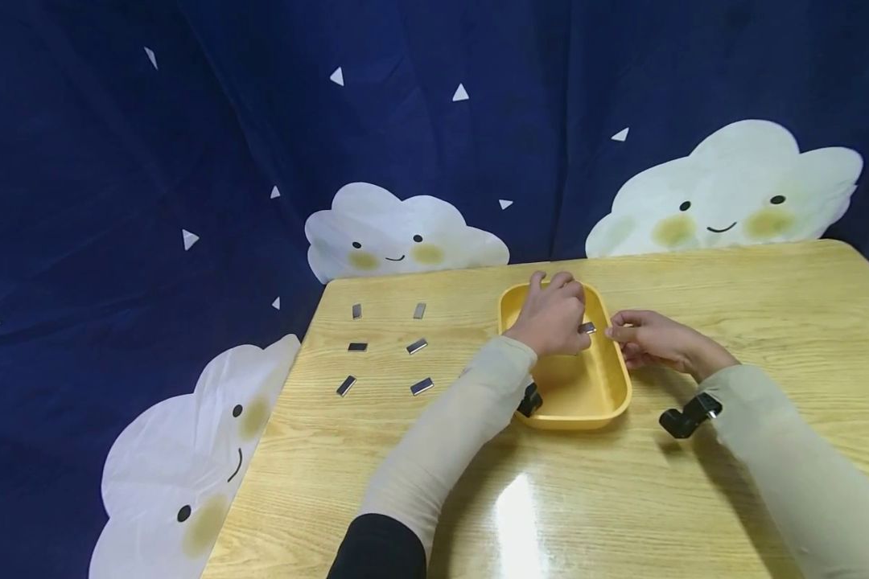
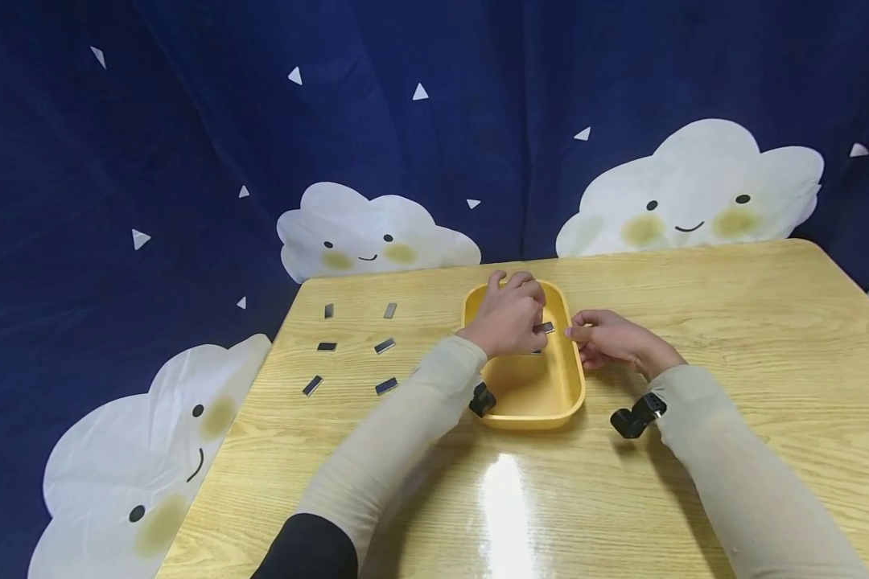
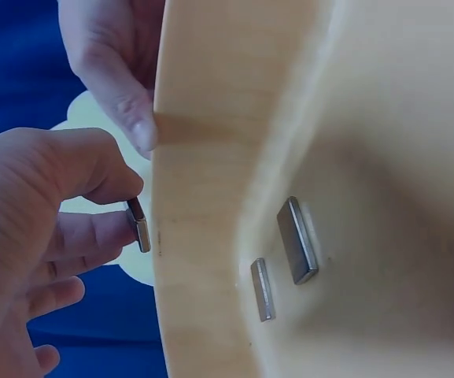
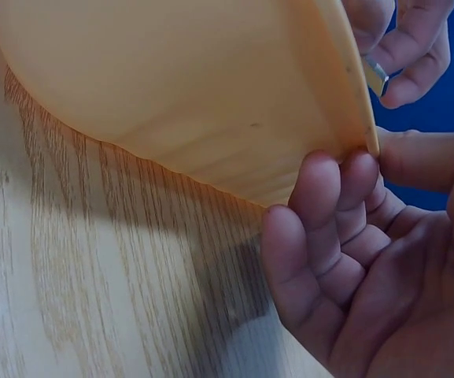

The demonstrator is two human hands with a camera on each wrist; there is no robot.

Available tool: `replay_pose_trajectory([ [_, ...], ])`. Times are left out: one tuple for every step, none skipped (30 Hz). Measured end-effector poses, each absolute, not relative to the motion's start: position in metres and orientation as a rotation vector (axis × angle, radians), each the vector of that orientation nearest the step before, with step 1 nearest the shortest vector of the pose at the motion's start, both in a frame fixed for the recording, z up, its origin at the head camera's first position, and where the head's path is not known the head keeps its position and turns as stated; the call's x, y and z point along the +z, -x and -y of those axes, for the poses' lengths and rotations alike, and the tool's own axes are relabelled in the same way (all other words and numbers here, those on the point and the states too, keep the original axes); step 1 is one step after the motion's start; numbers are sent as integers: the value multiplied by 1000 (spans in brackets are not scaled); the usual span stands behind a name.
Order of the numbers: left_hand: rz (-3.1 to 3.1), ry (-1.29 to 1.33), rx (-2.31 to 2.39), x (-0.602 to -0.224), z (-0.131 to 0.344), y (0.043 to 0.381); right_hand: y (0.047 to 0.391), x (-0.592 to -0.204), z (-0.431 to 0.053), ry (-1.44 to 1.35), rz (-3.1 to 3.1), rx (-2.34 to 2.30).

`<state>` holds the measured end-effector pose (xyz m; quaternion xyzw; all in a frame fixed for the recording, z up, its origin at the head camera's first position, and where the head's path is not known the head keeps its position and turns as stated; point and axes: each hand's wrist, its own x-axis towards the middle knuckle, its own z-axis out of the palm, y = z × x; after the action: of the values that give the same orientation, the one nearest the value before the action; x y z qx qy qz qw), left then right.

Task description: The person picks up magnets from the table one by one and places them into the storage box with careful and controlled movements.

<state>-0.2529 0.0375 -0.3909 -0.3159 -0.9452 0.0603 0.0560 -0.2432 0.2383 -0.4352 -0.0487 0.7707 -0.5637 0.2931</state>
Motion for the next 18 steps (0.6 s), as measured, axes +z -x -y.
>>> replay_pose_trajectory([
  [2875, 955, 173, -392, -38, 253, 243, -436, -239, 129, -2053, -1505],
  [2882, 952, 166, -393, -39, 253, 243, -436, -239, 130, -2053, -1507],
  [2890, 949, 160, -394, -39, 253, 243, -437, -239, 133, -2050, -1512],
  [2895, 947, 157, -395, -39, 254, 243, -438, -239, 136, -2046, -1516],
  [2901, 946, 150, -396, -40, 254, 243, -439, -239, 138, -2042, -1520],
  [2906, 945, 145, -397, -40, 254, 243, -440, -239, 141, -2038, -1523],
  [2910, 945, 141, -398, -40, 254, 243, -441, -239, 143, -2036, -1525],
  [2912, 946, 137, -399, -40, 255, 243, -441, -239, 145, -2036, -1525],
  [2915, 947, 133, -400, -40, 255, 243, -441, -239, 144, -2035, -1526],
  [2914, 948, 131, -400, -40, 255, 243, -441, -239, 144, -2036, -1526],
  [2913, 948, 128, -401, -40, 256, 243, -441, -239, 143, -2040, -1526],
  [2914, 948, 123, -401, -40, 257, 243, -441, -239, 144, -2041, -1527],
  [2918, 948, 120, -401, -40, 257, 243, -440, -239, 144, -2042, -1527],
  [2921, 948, 121, -401, -41, 258, 243, -439, -239, 143, -2041, -1530],
  [2925, 948, 124, -402, -41, 259, 243, -439, -239, 144, -2038, -1532],
  [2927, 950, 128, -402, -41, 260, 243, -438, -239, 143, -2036, -1534],
  [2931, 952, 132, -402, -42, 261, 243, -438, -239, 141, -2034, -1536],
  [2937, 953, 135, -402, -42, 261, 243, -437, -239, 139, -2031, -1540],
])
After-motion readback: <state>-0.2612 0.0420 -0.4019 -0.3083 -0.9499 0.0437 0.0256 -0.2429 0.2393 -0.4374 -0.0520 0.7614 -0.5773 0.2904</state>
